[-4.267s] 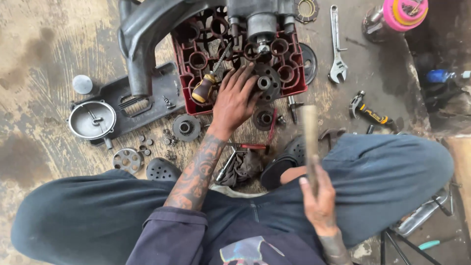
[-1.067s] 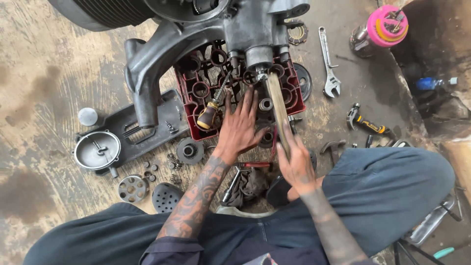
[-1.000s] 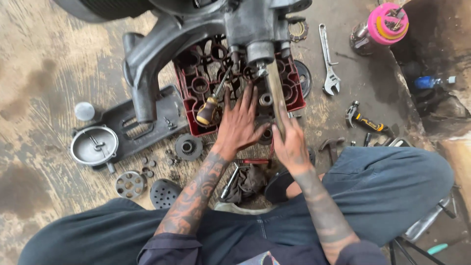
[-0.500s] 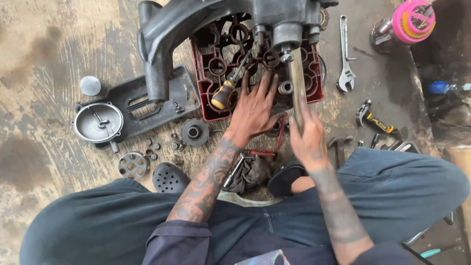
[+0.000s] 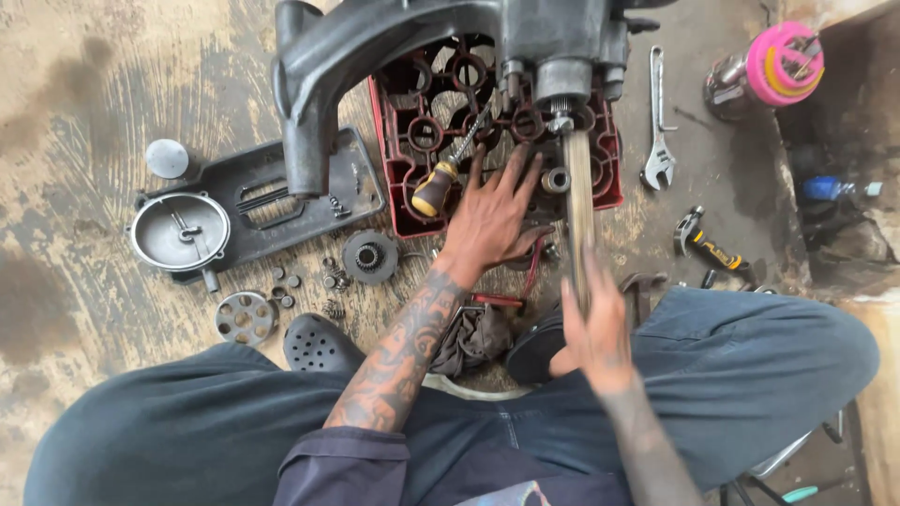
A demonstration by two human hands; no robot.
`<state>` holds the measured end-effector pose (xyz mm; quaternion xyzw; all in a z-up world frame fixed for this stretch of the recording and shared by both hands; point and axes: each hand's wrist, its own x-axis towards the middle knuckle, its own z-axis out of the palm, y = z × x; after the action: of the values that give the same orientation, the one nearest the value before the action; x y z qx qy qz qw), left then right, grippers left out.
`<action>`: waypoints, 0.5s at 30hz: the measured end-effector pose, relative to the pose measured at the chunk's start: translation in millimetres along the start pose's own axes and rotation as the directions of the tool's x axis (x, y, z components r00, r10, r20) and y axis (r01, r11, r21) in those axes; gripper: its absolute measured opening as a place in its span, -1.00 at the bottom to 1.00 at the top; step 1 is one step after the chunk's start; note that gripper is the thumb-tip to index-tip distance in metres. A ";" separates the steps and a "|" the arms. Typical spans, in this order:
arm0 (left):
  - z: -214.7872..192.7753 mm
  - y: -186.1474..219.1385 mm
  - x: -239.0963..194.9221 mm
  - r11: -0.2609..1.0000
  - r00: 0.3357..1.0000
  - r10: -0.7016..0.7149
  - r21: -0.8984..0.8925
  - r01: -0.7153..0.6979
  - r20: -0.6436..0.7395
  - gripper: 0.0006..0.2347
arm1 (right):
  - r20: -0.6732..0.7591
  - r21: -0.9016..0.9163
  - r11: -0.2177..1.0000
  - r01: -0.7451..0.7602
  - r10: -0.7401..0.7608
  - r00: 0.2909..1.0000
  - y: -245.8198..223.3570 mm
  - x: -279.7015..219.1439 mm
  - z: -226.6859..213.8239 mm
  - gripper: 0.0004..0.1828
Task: Repairing and cleaning a motorcycle engine component using a hammer, metal bar, and brush
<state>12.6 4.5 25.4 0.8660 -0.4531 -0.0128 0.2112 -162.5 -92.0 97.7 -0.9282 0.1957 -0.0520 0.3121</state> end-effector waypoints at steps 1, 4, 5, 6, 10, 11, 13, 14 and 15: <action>4.1 -0.2 -1.2 1.000 1.000 0.002 0.009 -0.002 0.016 -0.15 | 0.026 -0.051 0.996 -0.078 0.080 0.996 15.2 -31.1 3.0 -0.35; -2.7 0.9 -1.6 1.000 0.998 -0.013 0.005 0.013 0.060 -0.17 | 0.044 -0.134 0.984 -0.119 0.126 0.991 25.5 -37.1 4.4 -0.34; -8.9 3.8 0.2 1.000 0.996 -0.006 -0.008 0.007 0.085 -0.20 | 0.021 -0.163 0.982 -0.095 0.100 0.995 21.6 -28.2 3.9 -0.37; -5.8 7.2 -3.9 1.000 0.995 0.009 -0.011 -0.008 0.096 -0.20 | 0.013 -0.159 0.981 -0.113 0.117 0.993 29.1 -10.4 12.0 -0.37; -4.3 5.4 -6.1 0.997 0.995 -0.052 -0.057 0.057 0.091 -0.20 | 0.044 -0.084 0.996 -0.011 0.015 0.999 22.6 41.9 13.5 -0.36; -5.3 3.1 0.8 0.996 0.996 -0.056 -0.062 0.060 0.069 -0.19 | 0.057 -0.069 0.998 -0.009 0.013 0.998 12.1 48.3 5.0 -0.35; -3.2 3.2 -0.4 0.997 0.997 -0.047 -0.058 0.050 0.063 -0.19 | 0.050 -0.095 0.994 -0.061 0.066 0.997 17.9 -9.6 0.8 -0.34; -1.3 2.8 -1.2 0.997 0.997 -0.044 -0.053 0.047 0.064 -0.19 | 0.049 -0.117 0.987 -0.113 0.120 0.992 22.6 -37.3 -0.9 -0.32; -1.8 2.7 -1.7 0.996 0.996 -0.060 -0.055 0.064 0.068 -0.19 | 0.066 -0.118 0.987 -0.107 0.115 0.991 28.9 -43.5 1.7 -0.32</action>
<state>9.9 5.2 27.8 0.8725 -0.4321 -0.0612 0.2200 -211.6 -94.9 80.0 -0.9334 0.2382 0.0106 0.2681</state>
